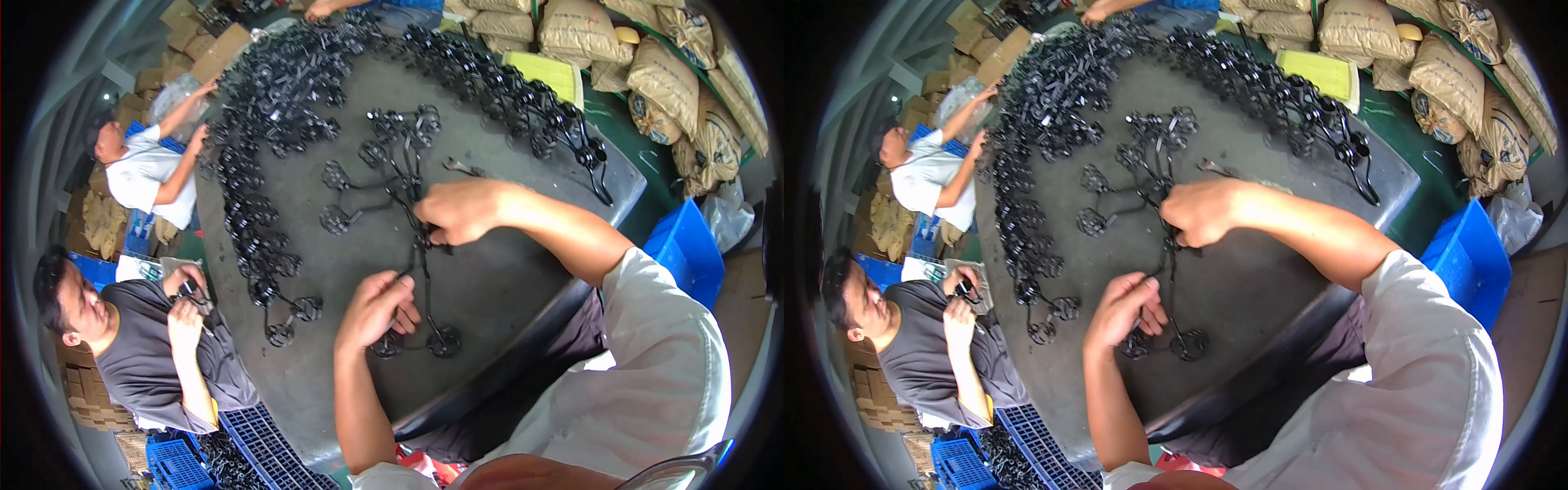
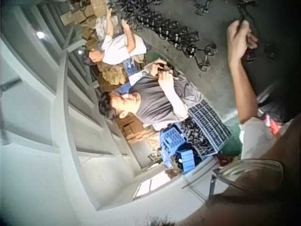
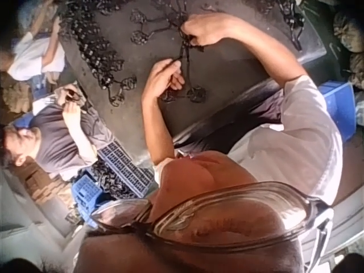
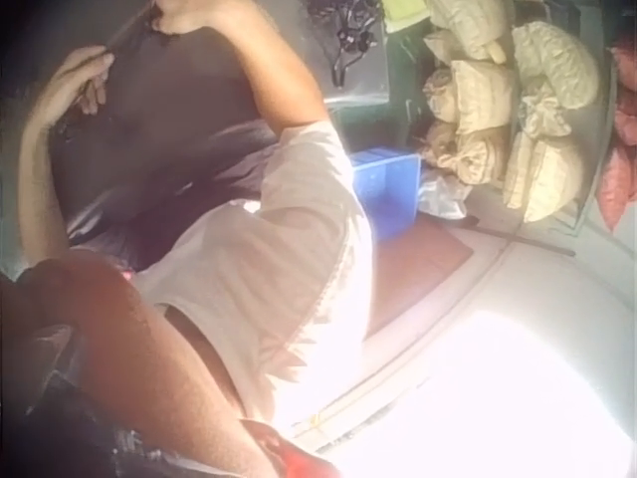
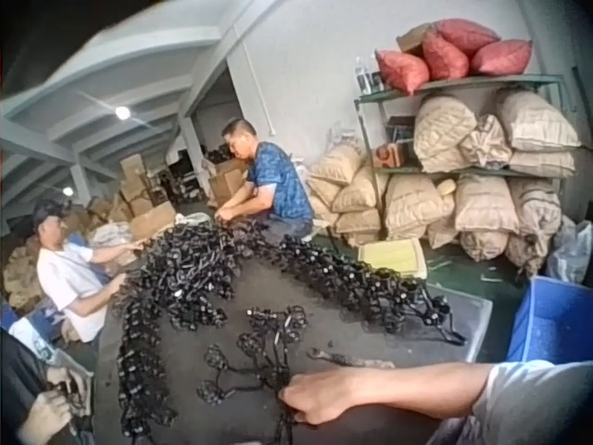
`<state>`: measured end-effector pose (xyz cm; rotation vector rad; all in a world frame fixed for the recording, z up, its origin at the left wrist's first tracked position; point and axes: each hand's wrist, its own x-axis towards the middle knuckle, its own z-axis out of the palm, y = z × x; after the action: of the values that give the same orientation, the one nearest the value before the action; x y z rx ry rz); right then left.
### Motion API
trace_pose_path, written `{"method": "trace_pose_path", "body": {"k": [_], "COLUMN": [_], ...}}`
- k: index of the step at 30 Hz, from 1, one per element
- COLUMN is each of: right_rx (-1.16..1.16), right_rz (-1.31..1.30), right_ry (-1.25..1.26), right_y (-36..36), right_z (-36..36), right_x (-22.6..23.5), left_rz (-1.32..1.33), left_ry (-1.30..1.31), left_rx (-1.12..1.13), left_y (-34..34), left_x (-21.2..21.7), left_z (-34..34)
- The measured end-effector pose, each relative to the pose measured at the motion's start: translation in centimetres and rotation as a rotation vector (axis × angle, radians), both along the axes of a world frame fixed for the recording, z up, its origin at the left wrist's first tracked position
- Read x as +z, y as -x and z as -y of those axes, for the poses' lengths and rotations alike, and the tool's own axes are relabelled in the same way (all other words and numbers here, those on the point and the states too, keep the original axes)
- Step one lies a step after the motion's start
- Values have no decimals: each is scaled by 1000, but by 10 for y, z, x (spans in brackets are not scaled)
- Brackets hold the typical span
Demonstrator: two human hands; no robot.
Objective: Assembling and tightening black metal wire components using a wrench at a manufacturing workbench.
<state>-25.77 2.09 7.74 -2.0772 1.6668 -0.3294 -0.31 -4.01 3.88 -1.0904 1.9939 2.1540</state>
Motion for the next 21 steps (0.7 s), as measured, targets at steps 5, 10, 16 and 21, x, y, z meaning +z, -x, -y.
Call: {"method": "trace_pose_path", "body": {"k": [5, 10, 16, 21], "right_rx": [33, -15, -59, -103], "right_rz": [-75, 5, 234, 406], "right_ry": [40, 133, 330, 562], "right_y": [2, 4, -8, -35], "right_z": [3, 4, 1, -2], "right_x": [2, 1, 3, 4], "left_rz": [-68, -169, -411, -481], "left_ry": [313, 499, 703, 611], "left_rx": [196, 293, 335, 344], "left_y": [6, 5, 4, 11], "left_x": [0, -12, -19, -7], "left_z": [9, 11, 8, -4]}}
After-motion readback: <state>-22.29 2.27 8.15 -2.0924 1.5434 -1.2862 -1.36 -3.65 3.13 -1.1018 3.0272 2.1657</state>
